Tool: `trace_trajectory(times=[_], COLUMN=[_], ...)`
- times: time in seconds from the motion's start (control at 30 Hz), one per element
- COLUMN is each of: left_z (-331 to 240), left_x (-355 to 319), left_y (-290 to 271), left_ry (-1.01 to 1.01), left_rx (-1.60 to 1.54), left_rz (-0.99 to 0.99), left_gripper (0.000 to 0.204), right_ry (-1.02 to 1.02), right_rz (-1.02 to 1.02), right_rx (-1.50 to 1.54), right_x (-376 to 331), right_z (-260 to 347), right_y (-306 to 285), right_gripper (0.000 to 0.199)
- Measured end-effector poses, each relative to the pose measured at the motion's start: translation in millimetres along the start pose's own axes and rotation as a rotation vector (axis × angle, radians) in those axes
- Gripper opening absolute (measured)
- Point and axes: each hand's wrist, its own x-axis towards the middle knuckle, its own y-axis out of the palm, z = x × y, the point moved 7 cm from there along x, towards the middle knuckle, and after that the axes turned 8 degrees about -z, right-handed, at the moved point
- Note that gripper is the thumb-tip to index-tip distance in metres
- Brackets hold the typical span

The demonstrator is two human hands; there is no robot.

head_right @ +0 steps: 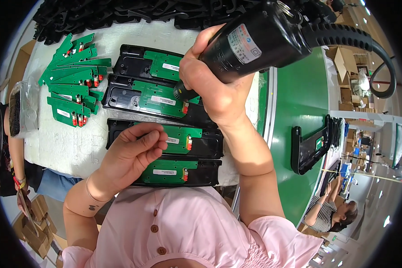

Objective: Assembling printer toner cartridges by mounting circuit boards and securing them with an electric screwdriver.

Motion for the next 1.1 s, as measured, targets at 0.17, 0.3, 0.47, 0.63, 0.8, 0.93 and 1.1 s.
trace_trajectory(times=[0.17, 0.3, 0.47, 0.63, 0.8, 0.93, 1.1], left_z=[0, 5, 11, 24, 33, 36, 34], left_x=[4, 6, 4, 5, -11, -7, -10], left_y=[-8, 1, 9, 9, 34, 25, 17], left_ry=[0.024, 0.007, -0.001, -0.038, -0.153, -0.208, -0.159], left_rx=[-0.088, -0.144, -0.165, -0.227, -0.157, -0.121, 0.056], left_rz=[0.031, 0.053, 0.129, 0.162, 0.166, 0.143, 0.214], left_gripper=[0.019, 0.019, 0.019, 0.023, 0.036, 0.039, 0.032], right_ry=[-0.079, -0.185, -0.355, -0.313, -0.26, -0.158, -0.061], right_rz=[-0.06, 0.133, 0.086, 0.182, 0.237, -0.069, -0.04], right_rx=[0.059, 0.354, 0.453, 0.412, 0.294, 0.086, 0.073], right_x=[-9, -27, -53, -58, -49, -38, -34], right_z=[17, 83, 105, 105, 76, 38, 18], right_y=[1, -8, -1, -2, 0, -5, -12], right_gripper=[0.025, 0.033, 0.031, 0.031, 0.027, 0.027, 0.026])
